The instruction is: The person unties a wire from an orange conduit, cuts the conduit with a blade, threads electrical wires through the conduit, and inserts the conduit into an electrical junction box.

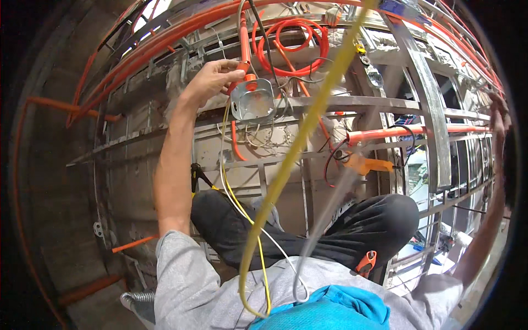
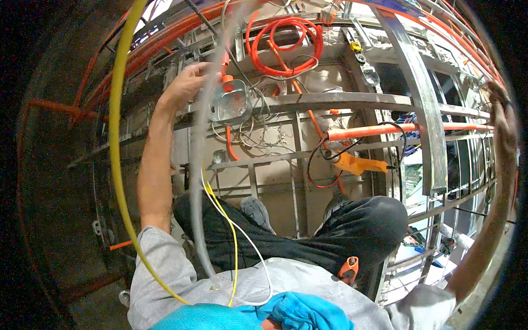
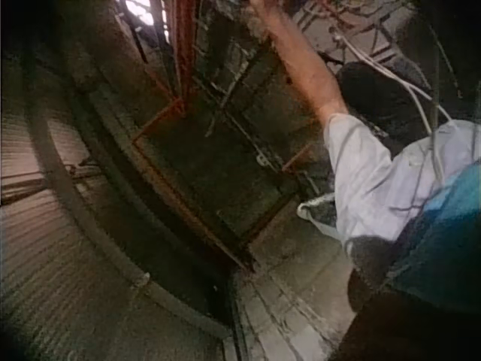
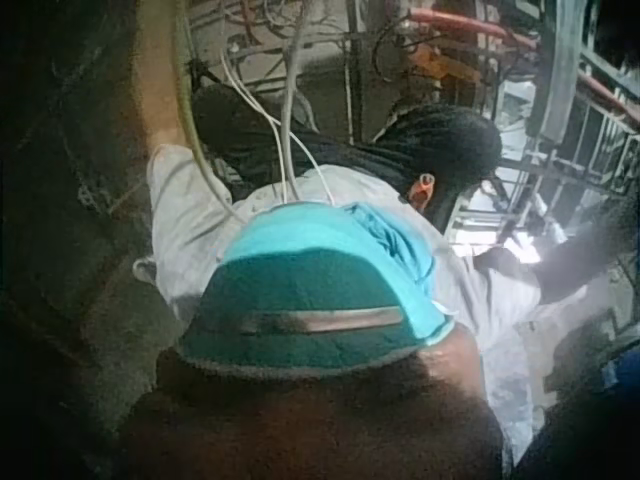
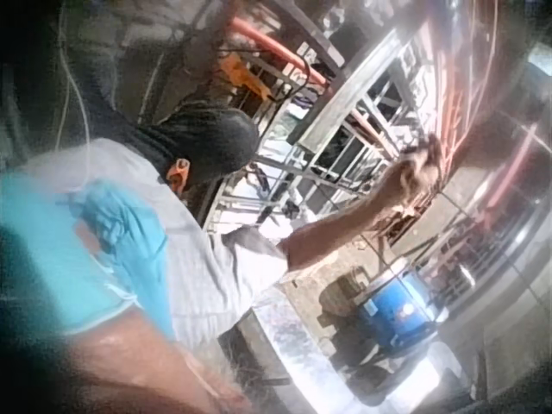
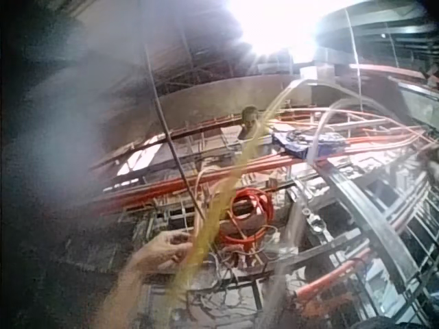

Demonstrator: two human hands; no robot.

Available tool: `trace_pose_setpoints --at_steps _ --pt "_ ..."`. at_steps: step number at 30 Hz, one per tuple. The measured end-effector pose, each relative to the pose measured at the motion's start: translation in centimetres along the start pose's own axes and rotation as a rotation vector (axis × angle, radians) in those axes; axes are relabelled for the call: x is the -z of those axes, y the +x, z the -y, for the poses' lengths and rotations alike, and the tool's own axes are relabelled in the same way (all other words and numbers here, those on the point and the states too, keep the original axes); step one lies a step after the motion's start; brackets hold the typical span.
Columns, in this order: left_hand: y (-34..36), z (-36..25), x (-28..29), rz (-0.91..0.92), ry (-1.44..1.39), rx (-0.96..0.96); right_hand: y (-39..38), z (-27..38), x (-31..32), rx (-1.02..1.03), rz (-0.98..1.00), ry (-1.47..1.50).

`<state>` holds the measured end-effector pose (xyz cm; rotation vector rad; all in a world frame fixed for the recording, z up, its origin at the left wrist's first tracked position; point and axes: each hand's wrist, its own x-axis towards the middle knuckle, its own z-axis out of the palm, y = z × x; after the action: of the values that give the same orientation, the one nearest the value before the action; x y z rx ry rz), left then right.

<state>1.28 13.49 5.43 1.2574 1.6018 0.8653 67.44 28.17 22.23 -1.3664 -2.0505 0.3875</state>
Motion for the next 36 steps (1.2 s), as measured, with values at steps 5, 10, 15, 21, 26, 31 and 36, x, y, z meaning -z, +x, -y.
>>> trace_pose_setpoints --at_steps 5,10,15,21,26,31,36 --pt "0.2 -1.6 -0.7 -0.042 0.012 0.037 8.4 -6.5 -5.4 0.095 0.195 -0.169" --pt "0.6 -0.7 -1.4 -0.069 -0.087 0.064 12.1 -6.7 -12.1 0.312 0.192 -0.212" --pt "0.2 0.4 -2.8 -0.179 -0.17 0.031 13.5 -0.6 -19.2 0.451 0.364 -0.373" --pt "0.6 0.9 -4.3 -0.144 -0.463 0.103 12.3 5.0 -25.7 0.595 0.613 -0.483" --pt "0.2 0.7 -4.2 -0.146 -0.604 0.125 11.1 9.8 -33.0 0.601 0.625 -0.464" --pt "0.6 1.8 -3.3 -0.043 -0.581 0.13 9.3 16.1 -41.5 0.371 0.741 0.307" --pt "0.7 2.7 -3.3 0.001 -0.602 0.107 8.2 21.5 -46.8 -0.009 1.002 0.533"
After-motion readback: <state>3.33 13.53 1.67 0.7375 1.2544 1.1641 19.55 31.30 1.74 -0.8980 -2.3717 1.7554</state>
